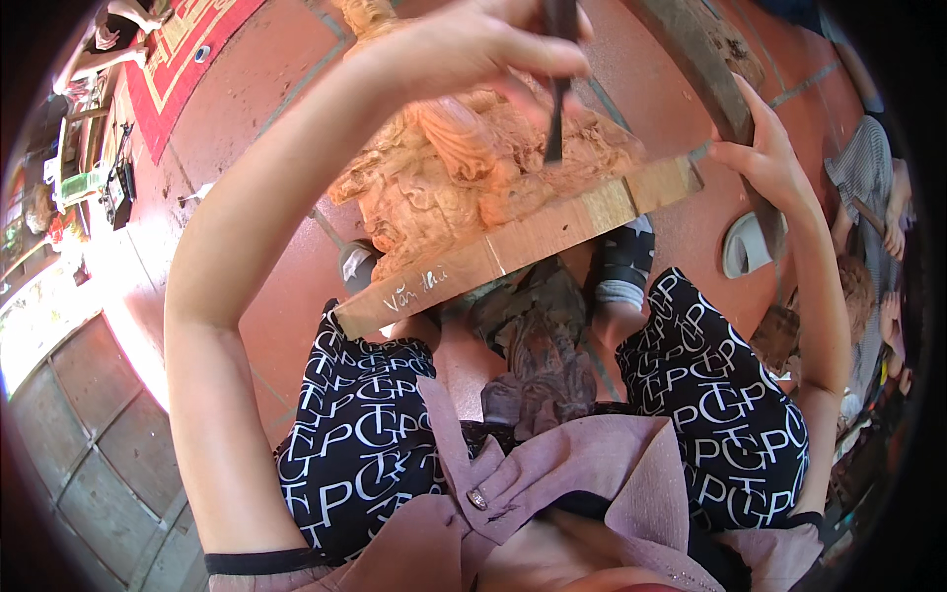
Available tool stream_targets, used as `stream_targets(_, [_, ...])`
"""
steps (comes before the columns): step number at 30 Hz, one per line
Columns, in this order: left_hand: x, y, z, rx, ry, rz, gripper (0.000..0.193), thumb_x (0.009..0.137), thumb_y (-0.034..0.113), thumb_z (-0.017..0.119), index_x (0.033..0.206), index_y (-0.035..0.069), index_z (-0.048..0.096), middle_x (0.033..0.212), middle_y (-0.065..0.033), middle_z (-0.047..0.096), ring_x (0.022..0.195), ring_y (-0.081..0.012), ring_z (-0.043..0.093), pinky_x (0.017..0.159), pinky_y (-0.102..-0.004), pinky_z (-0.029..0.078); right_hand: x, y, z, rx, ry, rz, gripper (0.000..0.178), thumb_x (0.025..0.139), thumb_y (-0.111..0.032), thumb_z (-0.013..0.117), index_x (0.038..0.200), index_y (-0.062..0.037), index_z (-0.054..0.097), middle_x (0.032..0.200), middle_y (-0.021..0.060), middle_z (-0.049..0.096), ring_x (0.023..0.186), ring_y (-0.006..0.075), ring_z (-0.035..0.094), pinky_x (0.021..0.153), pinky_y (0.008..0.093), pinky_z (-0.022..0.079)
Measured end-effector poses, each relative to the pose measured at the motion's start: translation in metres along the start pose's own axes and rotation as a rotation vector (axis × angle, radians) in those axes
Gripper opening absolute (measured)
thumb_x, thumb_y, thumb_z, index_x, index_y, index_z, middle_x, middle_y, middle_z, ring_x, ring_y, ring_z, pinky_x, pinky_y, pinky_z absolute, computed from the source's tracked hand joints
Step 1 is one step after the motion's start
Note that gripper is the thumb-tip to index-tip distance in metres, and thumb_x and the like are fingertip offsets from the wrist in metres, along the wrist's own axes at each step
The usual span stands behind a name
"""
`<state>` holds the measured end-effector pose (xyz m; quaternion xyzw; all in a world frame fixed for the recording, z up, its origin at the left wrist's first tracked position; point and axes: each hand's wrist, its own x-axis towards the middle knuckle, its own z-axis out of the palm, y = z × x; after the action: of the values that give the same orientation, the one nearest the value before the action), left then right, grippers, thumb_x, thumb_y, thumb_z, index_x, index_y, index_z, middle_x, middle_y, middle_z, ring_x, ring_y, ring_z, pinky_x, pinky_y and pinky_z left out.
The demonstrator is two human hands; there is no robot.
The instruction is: The person carves a wooden sculpture using a chisel and mallet, striking the chisel to remove wood shavings and refine the surface. They occasionally switch to a smaller carving tool for finer detail work.
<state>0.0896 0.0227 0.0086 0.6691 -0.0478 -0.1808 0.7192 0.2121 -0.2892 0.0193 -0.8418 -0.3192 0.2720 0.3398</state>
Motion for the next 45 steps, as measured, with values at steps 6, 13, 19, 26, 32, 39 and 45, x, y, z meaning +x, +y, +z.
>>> stream_targets(6, [-0.024,0.045,-0.01,-0.027,0.24,-0.056,0.023,0.092,0.013,0.064,0.109,0.006,0.051,0.089,-0.0042,0.059,0.079,-0.0141,0.063,0.067,-0.026,0.052,-0.014,-0.017,0.018,0.479,0.016,0.141,0.042,0.078,-0.01,0.071,0.115,-0.0013,0.053,0.078,0.0028,0.058,0.063,0.0096,0.055,0.055,0.0256,0.045])
stream_targets(13, [-0.042,0.021,0.056,0.731,0.093,0.167,0.042,0.091,0.02,0.063,0.129,0.009,0.049,0.116,-0.0079,0.063,0.107,-0.0206,0.062,0.085,-0.0322,0.052,-0.049,-0.018,0.019,0.547,0.143,0.208,0.041,0.074,-0.015,0.071,0.108,-0.0023,0.052,0.076,0.0042,0.055,0.058,0.0113,0.054,0.054,0.0256,0.045])
stream_targets(19, [-0.042,0.019,0.138,0.574,-0.14,0.152,0.036,0.081,0.025,0.068,0.113,0.01,0.059,0.101,-0.0131,0.063,0.092,-0.0342,0.064,0.075,-0.0433,0.052,-0.081,-0.003,0.025,0.643,0.171,0.305,0.048,0.072,-0.013,0.065,0.114,-0.0035,0.044,0.078,0.0045,0.051,0.059,0.0134,0.056,0.047,0.0288,0.048])
stream_targets(26, [-0.027,0.006,0.149,0.69,-0.016,0.337,0.029,0.076,0.02,0.07,0.103,0.011,0.062,0.087,-0.0077,0.057,0.085,-0.0303,0.06,0.074,-0.0419,0.049,-0.084,0.001,0.028,0.622,0.133,0.344,0.049,0.068,-0.003,0.067,0.113,-0.0011,0.049,0.08,0.0054,0.056,0.062,0.0138,0.057,0.057,0.0277,0.046])
stream_targets(32, [0.007,-0.008,0.155,0.56,0.409,0.615,0.027,0.072,0.023,0.075,0.095,0.014,0.065,0.081,-0.006,0.058,0.076,-0.0283,0.061,0.064,-0.0379,0.048,-0.087,0.011,0.026,0.494,0.191,0.292,0.051,0.068,0.0,0.069,0.115,0.0004,0.05,0.081,0.0044,0.057,0.064,0.0127,0.057,0.057,0.0264,0.047])
stream_targets(39, [0.011,-0.023,0.146,0.492,0.49,0.504,0.034,0.068,0.031,0.079,0.095,0.014,0.068,0.076,-0.0052,0.06,0.073,-0.027,0.062,0.062,-0.0378,0.048,-0.098,0.006,0.025,0.46,0.133,0.412,0.051,0.067,-0.002,0.073,0.114,0.0003,0.052,0.083,0.0032,0.057,0.067,0.0111,0.057,0.059,0.0245,0.046])
stream_targets(45, [0.009,-0.034,0.138,0.53,0.509,0.419,0.038,0.068,0.03,0.08,0.1,0.012,0.068,0.077,-0.0066,0.061,0.074,-0.0273,0.063,0.063,-0.0375,0.049,-0.097,0.004,0.033,0.361,0.148,0.332,0.048,0.069,-0.002,0.071,0.113,0.0007,0.053,0.083,0.0019,0.056,0.074,0.0091,0.055,0.065,0.0228,0.044])
